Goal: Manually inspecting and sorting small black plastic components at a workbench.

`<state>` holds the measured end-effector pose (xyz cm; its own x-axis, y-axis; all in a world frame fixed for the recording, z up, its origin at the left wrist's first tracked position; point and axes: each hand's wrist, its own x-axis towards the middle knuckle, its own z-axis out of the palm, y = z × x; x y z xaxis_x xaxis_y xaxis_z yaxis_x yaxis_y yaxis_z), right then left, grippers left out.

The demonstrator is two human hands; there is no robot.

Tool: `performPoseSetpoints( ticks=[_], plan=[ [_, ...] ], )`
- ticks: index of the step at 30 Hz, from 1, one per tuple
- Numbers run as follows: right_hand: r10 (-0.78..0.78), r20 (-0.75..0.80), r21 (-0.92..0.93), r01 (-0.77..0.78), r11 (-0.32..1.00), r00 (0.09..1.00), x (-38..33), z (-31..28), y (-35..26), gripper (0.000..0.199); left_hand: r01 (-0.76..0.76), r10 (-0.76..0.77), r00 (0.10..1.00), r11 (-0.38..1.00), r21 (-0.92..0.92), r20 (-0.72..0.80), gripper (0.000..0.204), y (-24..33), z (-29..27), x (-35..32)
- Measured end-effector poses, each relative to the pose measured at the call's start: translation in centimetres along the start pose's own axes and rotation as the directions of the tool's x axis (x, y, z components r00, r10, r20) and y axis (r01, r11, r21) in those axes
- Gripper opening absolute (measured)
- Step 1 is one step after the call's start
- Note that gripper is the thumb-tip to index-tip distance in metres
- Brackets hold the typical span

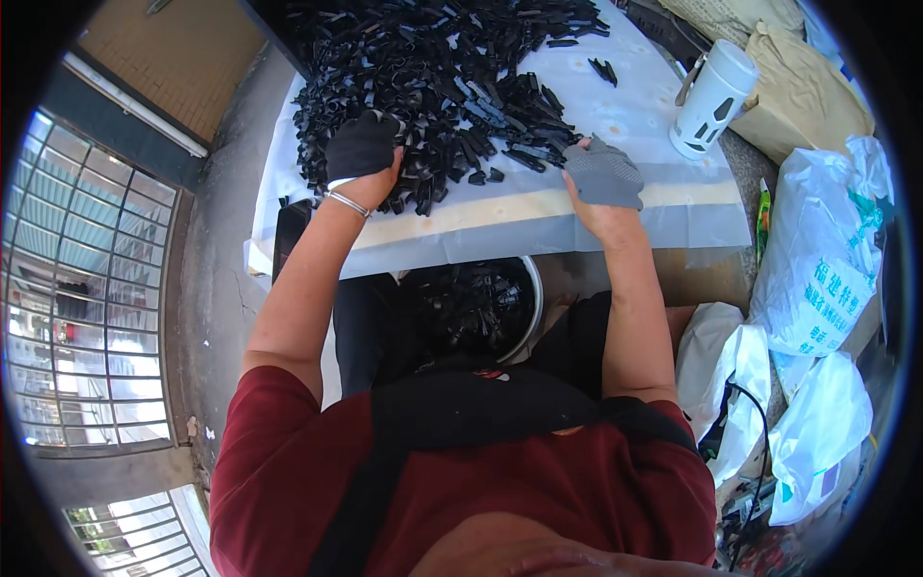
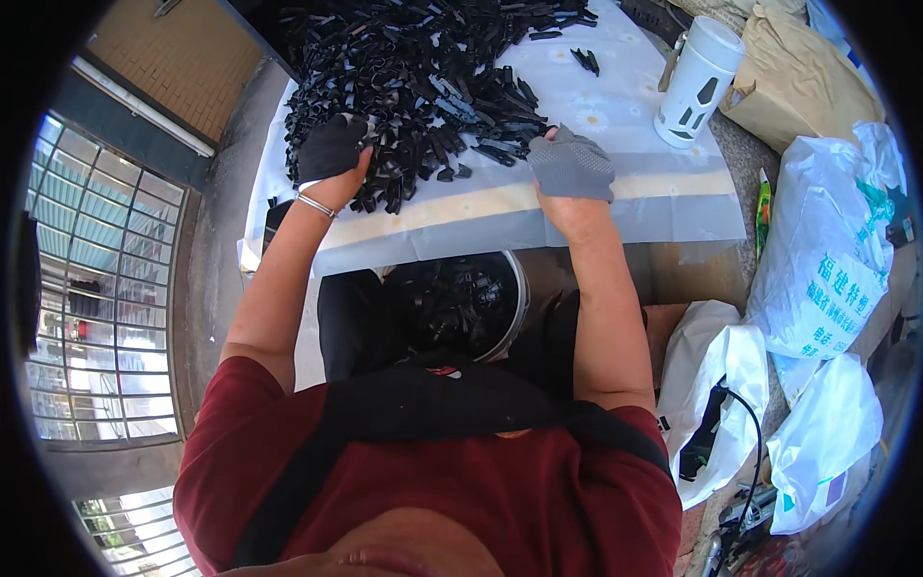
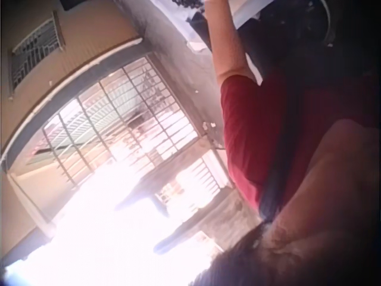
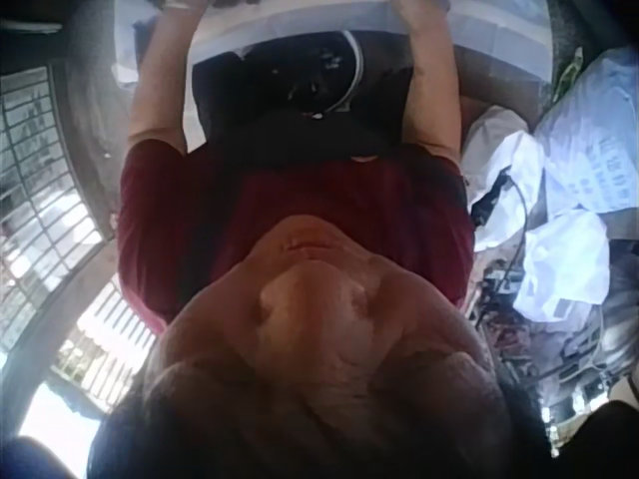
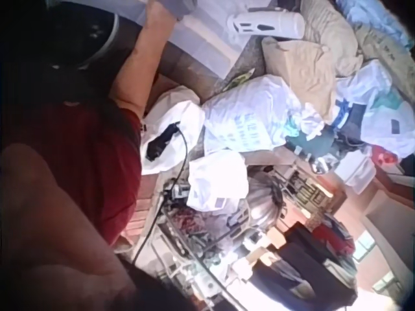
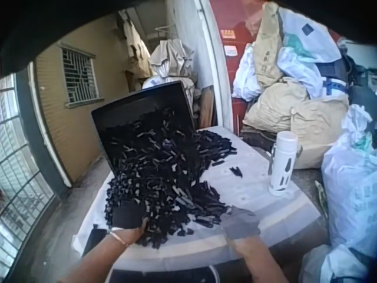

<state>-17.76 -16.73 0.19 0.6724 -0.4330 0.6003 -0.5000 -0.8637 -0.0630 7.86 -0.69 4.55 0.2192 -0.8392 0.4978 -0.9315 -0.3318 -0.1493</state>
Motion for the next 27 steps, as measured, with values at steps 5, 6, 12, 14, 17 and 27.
performPoseSetpoints(
  ticks=[5,6,12,14,17,27],
  plan=[
    [0.066,0.059,0.076,-0.071,0.995,0.996,0.1,0.8,-1.0,0.025,0.002,0.010,0.999,0.973,-0.229,0.051,0.023,4.0,1.7,-0.4],
    [0.092,0.039,0.135,-0.097,0.986,0.995,0.1,1.2,-1.2,0.027,0.054,-0.021,0.988,0.975,-0.216,0.150,0.026,5.0,2.1,0.0],
    [0.200,-0.024,0.390,-0.175,0.904,0.979,0.7,1.4,-0.9,0.031,0.056,-0.030,0.984,0.988,-0.143,0.177,0.032,4.2,3.1,1.0],
    [0.259,0.015,0.443,-0.238,0.864,0.966,0.9,1.6,-0.6,0.033,0.228,-0.179,0.968,0.920,-0.318,0.177,0.031,3.5,2.2,1.5],
    [0.188,0.033,0.441,-0.184,0.878,0.982,1.2,1.4,-1.2,0.035,0.317,-0.252,0.944,0.872,-0.373,0.213,0.029,2.5,2.0,1.5],
    [0.146,0.142,0.391,-0.191,0.900,0.979,0.6,0.4,-2.1,0.032,0.036,-0.045,0.999,0.972,-0.233,-0.030,0.030,3.9,-0.4,-4.4]
  ],
)
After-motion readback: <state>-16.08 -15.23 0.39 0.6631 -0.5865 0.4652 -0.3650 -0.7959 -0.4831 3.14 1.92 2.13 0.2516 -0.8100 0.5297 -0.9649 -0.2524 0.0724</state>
